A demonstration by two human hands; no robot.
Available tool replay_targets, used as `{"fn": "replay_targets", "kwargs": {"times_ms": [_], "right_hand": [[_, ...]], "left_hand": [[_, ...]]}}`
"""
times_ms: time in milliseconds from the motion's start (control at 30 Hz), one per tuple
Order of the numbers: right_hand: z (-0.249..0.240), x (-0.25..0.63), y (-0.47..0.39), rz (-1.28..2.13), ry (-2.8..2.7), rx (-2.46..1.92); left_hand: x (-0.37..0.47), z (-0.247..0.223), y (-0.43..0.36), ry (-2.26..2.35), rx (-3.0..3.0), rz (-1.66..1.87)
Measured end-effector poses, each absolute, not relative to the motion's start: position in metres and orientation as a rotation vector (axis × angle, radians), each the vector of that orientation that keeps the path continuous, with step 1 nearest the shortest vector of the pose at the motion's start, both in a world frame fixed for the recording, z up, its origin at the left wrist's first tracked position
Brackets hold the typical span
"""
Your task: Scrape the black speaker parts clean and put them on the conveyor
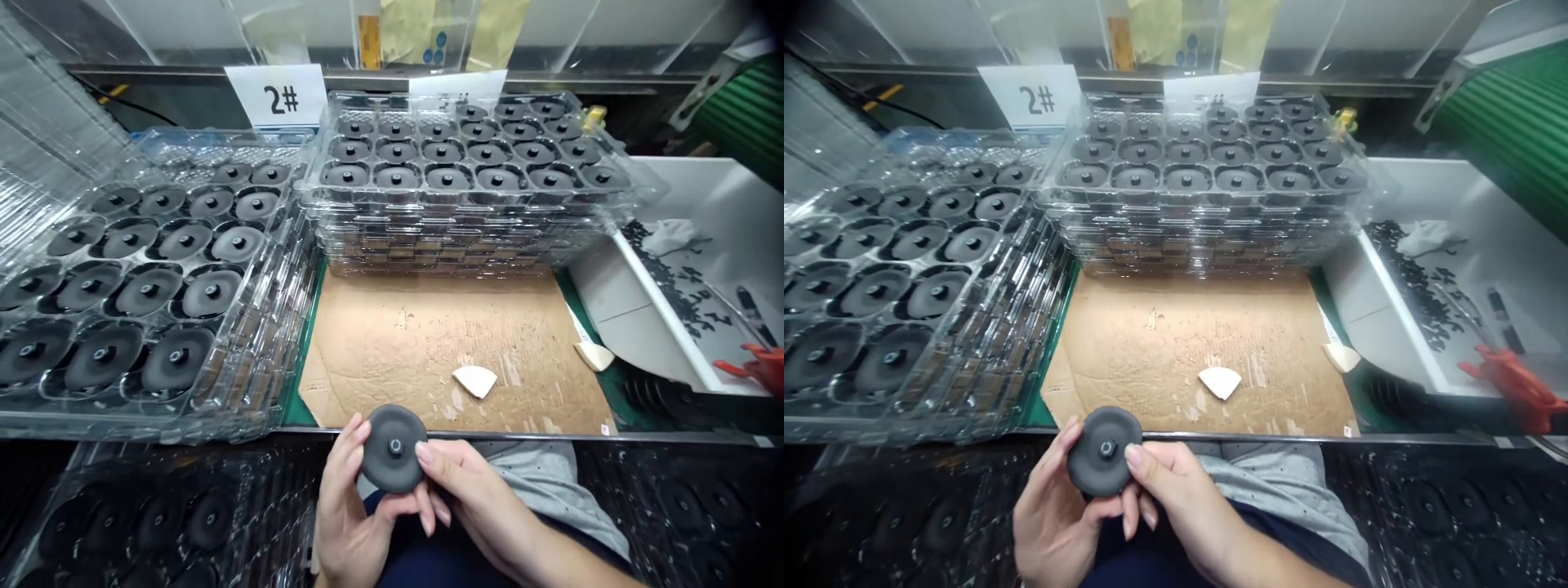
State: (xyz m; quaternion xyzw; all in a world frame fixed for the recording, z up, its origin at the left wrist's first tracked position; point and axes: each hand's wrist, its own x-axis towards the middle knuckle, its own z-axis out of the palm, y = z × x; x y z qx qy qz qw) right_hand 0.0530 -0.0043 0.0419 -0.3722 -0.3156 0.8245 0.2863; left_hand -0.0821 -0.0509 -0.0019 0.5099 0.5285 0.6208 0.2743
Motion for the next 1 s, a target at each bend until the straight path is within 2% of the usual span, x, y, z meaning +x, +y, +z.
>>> {"fn": "replay_targets", "kwargs": {"times_ms": [200,433,767,900,1000], "right_hand": [[0.039,0.042,-0.007,2.457,-0.678,-0.854],[0.035,0.043,-0.007,2.337,-1.042,-0.818],[0.034,0.05,-0.009,2.19,-0.895,-0.913],[0.029,0.063,-0.013,2.009,-1.377,-1.042],[0.022,0.096,0.003,1.42,-1.733,-1.309]], "left_hand": [[-0.074,0.015,-0.038,1.207,0.797,1.668],[-0.077,0.023,-0.032,1.014,0.525,1.534],[-0.071,0.027,-0.03,0.814,0.316,1.343],[-0.065,0.027,-0.033,0.774,0.216,1.322],[-0.062,0.026,-0.033,0.735,0.14,1.339]]}}
